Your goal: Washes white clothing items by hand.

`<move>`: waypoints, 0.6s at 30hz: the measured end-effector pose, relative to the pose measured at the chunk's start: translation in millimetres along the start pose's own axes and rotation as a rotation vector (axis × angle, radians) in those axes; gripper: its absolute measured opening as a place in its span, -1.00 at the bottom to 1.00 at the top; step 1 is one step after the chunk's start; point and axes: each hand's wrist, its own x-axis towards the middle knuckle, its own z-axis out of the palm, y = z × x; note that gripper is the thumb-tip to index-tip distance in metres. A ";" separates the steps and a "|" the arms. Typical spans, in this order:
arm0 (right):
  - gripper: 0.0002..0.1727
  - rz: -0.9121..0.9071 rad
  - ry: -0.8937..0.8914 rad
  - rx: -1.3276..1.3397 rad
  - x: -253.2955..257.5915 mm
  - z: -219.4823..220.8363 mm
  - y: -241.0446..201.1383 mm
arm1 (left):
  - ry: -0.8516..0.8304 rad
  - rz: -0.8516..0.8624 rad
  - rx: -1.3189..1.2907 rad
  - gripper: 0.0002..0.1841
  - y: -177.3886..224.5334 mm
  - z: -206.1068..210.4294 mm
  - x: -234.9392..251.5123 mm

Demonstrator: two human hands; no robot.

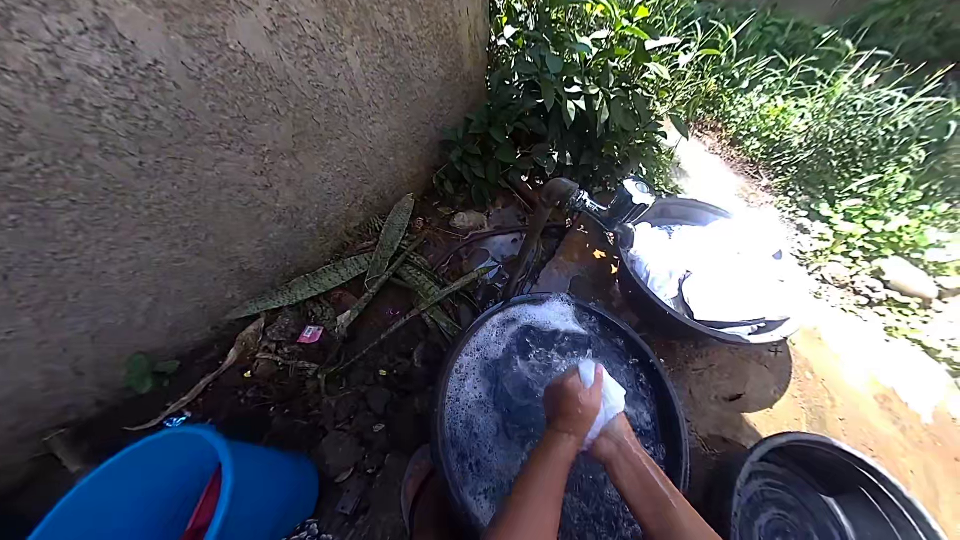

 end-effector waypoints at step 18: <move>-0.73 0.025 0.186 -0.683 68.9 -74.4 -4.5 | -0.598 -0.606 0.262 -0.54 -132.5 -47.9 8.0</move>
